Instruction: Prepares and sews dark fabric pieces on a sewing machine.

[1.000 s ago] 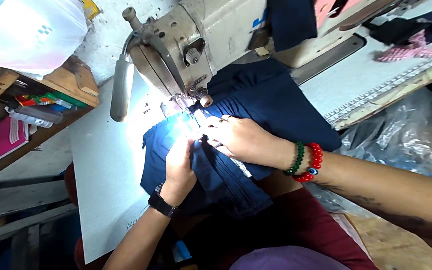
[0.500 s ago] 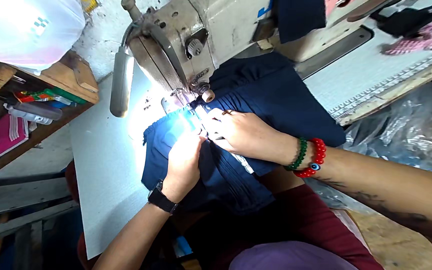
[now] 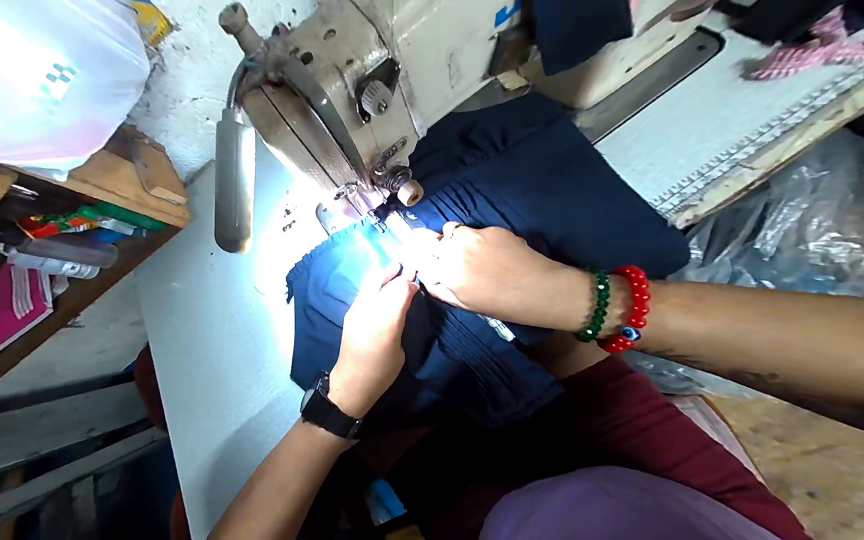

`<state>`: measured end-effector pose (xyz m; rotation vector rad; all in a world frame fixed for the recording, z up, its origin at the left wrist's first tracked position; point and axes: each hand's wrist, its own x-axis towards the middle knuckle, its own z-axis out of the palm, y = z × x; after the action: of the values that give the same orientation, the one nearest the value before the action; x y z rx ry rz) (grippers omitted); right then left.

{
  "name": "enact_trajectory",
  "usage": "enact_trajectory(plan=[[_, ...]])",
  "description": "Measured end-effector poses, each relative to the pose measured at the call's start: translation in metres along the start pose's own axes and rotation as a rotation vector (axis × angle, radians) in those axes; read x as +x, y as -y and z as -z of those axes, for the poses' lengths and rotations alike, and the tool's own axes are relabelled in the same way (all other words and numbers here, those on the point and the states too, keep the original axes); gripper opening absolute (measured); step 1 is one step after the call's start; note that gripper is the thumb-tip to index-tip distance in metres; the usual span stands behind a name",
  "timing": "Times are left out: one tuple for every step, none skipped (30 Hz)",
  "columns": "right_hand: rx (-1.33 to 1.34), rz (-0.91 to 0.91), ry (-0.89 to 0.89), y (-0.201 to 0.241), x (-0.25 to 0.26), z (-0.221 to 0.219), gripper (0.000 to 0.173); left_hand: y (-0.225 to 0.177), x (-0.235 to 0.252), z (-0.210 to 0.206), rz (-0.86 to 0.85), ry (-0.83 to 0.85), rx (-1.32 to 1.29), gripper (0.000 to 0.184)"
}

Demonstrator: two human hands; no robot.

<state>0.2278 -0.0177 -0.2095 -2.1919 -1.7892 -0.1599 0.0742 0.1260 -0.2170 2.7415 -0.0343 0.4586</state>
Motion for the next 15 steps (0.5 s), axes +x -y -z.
enact_trajectory(plan=[[-0.013, -0.015, 0.029, 0.003, 0.001, 0.002, 0.028, 0.003, 0.0, 0.0, -0.007, 0.003, -0.003, 0.025], [-0.022, -0.036, 0.059, 0.005, 0.003, 0.004, 0.027, 0.007, 0.001, 0.001, -0.02, 0.004, -0.005, 0.024], [-0.029, -0.043, 0.066, 0.007, 0.005, 0.004, 0.025, 0.011, 0.003, 0.001, -0.038, 0.001, -0.006, 0.023], [-0.034, -0.039, 0.072, 0.007, 0.007, 0.002, 0.023, 0.017, 0.005, 0.002, -0.059, -0.005, 0.001, 0.022], [-0.038, -0.048, 0.081, 0.007, 0.011, 0.001, 0.021, 0.023, 0.008, 0.002, -0.084, -0.015, 0.009, 0.021], [-0.035, -0.07, 0.098, 0.006, 0.016, 0.001, 0.021, 0.029, 0.011, 0.003, -0.106, -0.018, 0.011, 0.021], [-0.033, -0.081, 0.115, 0.005, 0.02, 0.002, 0.022, 0.036, 0.015, 0.005, -0.124, -0.01, 0.018, 0.022], [-0.038, -0.078, 0.125, 0.004, 0.022, 0.003, 0.023, 0.042, 0.019, 0.006, -0.143, -0.003, 0.029, 0.023], [-0.047, -0.075, 0.124, 0.002, 0.024, 0.002, 0.026, 0.049, 0.022, 0.007, -0.165, -0.004, 0.04, 0.023], [-0.047, -0.077, 0.115, 0.001, 0.024, 0.0, 0.031, 0.054, 0.023, 0.007, -0.184, 0.0, 0.052, 0.023], [-0.045, -0.078, 0.101, 0.0, 0.023, -0.002, 0.035, 0.058, 0.025, 0.008, -0.195, 0.006, 0.06, 0.022], [-0.032, -0.077, 0.08, -0.002, 0.021, -0.003, 0.037, 0.059, 0.026, 0.009, -0.2, 0.011, 0.067, 0.022], [-0.005, -0.072, 0.038, -0.004, 0.018, -0.003, 0.037, 0.058, 0.028, 0.009, -0.199, 0.004, 0.072, 0.022], [0.031, -0.066, -0.004, -0.007, 0.013, -0.004, 0.037, 0.056, 0.028, 0.01, -0.188, -0.001, 0.079, 0.022], [0.064, -0.065, -0.032, -0.009, 0.007, -0.003, 0.036, 0.052, 0.028, 0.01, -0.173, -0.009, 0.082, 0.023]])
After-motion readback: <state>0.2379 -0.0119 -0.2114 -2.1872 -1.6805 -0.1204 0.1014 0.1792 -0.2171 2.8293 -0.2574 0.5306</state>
